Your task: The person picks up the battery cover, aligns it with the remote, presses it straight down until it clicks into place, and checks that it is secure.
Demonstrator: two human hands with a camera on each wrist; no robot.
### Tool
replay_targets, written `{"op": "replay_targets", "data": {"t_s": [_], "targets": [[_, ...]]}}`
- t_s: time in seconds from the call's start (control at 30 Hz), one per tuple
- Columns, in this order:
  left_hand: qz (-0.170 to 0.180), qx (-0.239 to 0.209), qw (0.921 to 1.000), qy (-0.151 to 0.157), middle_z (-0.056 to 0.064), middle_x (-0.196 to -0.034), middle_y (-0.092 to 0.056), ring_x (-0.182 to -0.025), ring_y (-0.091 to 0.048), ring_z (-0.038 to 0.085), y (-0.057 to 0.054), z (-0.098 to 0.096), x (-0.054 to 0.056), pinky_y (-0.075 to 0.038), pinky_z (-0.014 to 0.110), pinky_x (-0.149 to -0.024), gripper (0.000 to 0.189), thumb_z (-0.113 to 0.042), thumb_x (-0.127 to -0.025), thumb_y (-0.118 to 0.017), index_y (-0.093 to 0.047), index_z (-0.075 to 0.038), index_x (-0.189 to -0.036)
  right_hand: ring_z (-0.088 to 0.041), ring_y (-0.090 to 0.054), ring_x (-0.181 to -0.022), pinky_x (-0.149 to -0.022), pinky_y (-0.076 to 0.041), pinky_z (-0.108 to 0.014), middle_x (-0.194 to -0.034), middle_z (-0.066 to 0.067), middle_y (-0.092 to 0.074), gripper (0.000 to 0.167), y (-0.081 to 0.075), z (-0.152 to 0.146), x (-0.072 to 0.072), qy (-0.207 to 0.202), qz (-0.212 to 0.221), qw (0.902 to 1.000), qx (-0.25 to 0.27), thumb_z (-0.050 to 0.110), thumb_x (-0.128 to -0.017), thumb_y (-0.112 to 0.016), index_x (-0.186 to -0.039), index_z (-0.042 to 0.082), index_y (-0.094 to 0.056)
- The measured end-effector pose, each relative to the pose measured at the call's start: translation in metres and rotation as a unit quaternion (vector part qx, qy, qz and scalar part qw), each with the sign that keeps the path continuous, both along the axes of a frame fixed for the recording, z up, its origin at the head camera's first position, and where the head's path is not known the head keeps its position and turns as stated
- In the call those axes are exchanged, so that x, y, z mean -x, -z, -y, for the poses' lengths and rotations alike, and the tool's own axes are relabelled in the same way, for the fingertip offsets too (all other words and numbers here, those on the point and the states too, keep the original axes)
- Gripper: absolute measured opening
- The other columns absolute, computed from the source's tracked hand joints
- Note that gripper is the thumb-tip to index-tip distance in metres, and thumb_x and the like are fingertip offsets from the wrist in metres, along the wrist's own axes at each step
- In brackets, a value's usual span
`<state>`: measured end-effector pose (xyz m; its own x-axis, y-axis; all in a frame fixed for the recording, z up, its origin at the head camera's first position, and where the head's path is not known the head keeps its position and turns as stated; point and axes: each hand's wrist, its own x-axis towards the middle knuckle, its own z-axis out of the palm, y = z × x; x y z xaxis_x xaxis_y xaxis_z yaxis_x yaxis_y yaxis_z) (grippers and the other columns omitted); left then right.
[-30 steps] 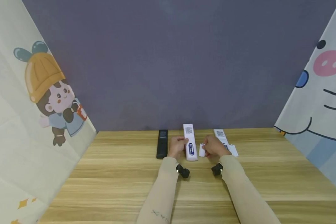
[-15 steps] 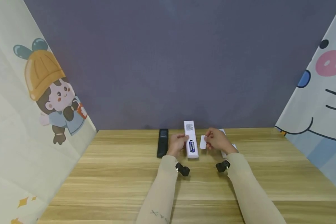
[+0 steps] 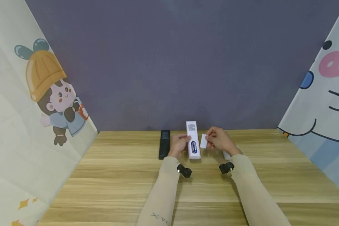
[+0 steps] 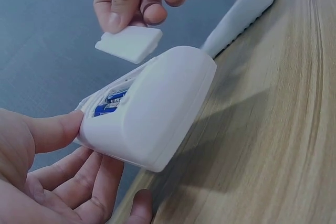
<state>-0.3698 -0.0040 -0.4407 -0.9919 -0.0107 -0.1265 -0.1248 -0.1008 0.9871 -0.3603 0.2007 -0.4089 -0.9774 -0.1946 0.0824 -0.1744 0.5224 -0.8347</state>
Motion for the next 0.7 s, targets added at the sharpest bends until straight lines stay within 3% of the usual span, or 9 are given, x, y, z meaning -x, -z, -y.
{"op": "replay_targets", "data": {"t_s": [0.13, 0.37, 0.57, 0.7], "targets": [[0.001, -0.004, 1.0000, 0.003, 0.014, -0.096, -0.076, -0.073, -0.065, 0.014, -0.0011, -0.0005, -0.0011, -0.053, 0.025, -0.063, 0.030, -0.011, -0.095, -0.071, -0.070, 0.003, -0.121, -0.027, -0.069, -0.068, -0.059, -0.060, -0.038, -0.079, -0.015, -0.071, 0.011, -0.0007, 0.0006, -0.0005, 0.003, -0.006, 0.9999, 0.009, 0.005, -0.102, -0.059, -0.109, -0.003, -0.055], [0.001, 0.002, 1.0000, 0.003, 0.017, -0.105, -0.077, -0.080, -0.067, 0.017, -0.0013, -0.0014, -0.0009, -0.055, 0.027, -0.067, 0.030, -0.013, -0.094, -0.073, -0.072, 0.000, -0.121, -0.019, -0.067, -0.066, -0.063, -0.061, -0.042, -0.081, -0.015, -0.072, 0.013, -0.0009, 0.0008, 0.0009, 0.003, -0.013, 0.9997, 0.021, 0.007, -0.102, -0.061, -0.109, -0.003, -0.055], [-0.002, 0.005, 1.0000, -0.002, 0.015, -0.101, -0.077, -0.078, -0.067, 0.016, -0.0013, -0.0019, -0.0005, -0.055, 0.027, -0.067, 0.030, -0.014, -0.094, -0.074, -0.072, 0.000, -0.120, -0.021, -0.068, -0.068, -0.063, -0.061, -0.040, -0.081, -0.016, -0.071, 0.011, -0.0035, 0.0024, -0.0008, -0.014, -0.024, 0.9990, 0.034, 0.005, -0.102, -0.060, -0.107, -0.004, -0.057], [-0.001, 0.007, 1.0000, -0.001, 0.013, -0.099, -0.077, -0.078, -0.066, 0.015, -0.0019, -0.0016, -0.0009, -0.057, 0.033, -0.073, 0.030, -0.015, -0.094, -0.074, -0.072, 0.000, -0.120, -0.021, -0.069, -0.067, -0.063, -0.061, -0.041, -0.081, -0.016, -0.072, 0.008, -0.0051, 0.0048, -0.0014, -0.023, -0.028, 0.9986, 0.038, 0.003, -0.102, -0.059, -0.106, -0.004, -0.058]]}}
